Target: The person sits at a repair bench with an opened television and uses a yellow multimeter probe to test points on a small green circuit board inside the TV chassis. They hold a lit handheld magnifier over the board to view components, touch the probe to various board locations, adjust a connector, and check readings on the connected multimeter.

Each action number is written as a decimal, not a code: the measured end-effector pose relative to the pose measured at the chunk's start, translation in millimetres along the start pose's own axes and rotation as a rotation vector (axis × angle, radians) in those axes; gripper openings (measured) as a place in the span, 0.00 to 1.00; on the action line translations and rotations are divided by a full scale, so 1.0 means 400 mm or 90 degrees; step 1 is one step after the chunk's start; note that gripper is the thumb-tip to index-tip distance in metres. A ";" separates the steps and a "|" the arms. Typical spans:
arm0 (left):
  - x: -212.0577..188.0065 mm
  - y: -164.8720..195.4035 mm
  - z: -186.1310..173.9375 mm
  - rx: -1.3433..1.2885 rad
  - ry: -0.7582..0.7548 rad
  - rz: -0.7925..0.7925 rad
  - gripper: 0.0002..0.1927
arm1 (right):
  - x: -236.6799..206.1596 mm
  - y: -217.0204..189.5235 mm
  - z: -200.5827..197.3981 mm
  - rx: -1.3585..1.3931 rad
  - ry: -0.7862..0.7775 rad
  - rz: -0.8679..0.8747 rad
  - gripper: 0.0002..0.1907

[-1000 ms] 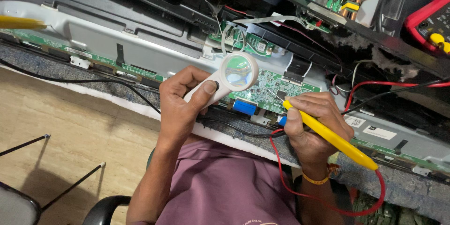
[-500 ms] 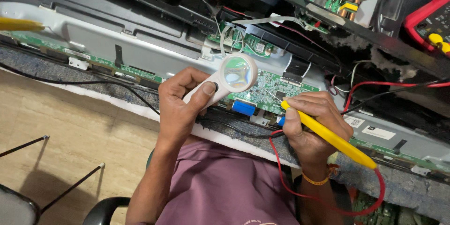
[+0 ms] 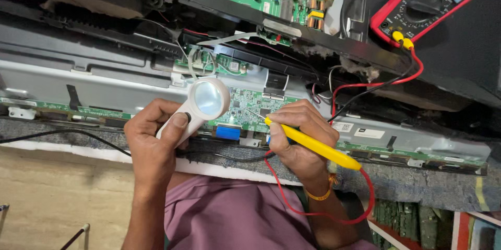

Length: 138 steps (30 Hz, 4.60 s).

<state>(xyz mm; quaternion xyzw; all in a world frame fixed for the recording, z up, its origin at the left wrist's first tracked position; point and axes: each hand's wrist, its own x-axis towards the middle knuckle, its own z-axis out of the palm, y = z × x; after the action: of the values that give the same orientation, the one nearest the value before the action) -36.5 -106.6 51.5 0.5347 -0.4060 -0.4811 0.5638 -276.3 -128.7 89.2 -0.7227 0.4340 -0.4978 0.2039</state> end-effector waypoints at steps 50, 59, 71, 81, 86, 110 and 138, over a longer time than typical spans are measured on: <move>0.000 0.014 -0.010 -0.001 -0.042 0.012 0.14 | -0.036 0.019 0.014 0.016 0.014 0.011 0.03; -0.001 0.012 -0.008 -0.001 -0.035 0.015 0.15 | -0.036 0.022 0.018 0.016 0.018 0.010 0.03; -0.002 0.011 -0.007 -0.038 -0.022 0.000 0.12 | -0.036 0.021 0.019 0.017 0.020 0.011 0.03; 0.000 0.007 -0.006 -0.040 -0.018 0.013 0.12 | -0.036 0.023 0.018 0.023 0.021 0.018 0.04; -0.001 0.005 -0.006 -0.031 -0.015 0.014 0.12 | -0.035 0.025 0.017 0.017 0.016 0.010 0.03; -0.018 0.024 0.018 -0.171 0.065 0.037 0.18 | -0.036 -0.001 0.009 0.002 0.044 -0.010 0.03; -0.199 0.155 -0.268 -0.361 0.333 0.371 0.18 | -0.193 0.307 -0.023 0.025 0.119 -0.131 0.18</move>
<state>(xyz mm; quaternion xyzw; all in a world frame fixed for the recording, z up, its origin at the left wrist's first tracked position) 57.9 -8.1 107.1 0.3268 -0.2362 -0.2443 0.8819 -346.3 -129.7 -38.0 -0.7097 0.3647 -0.5899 0.1242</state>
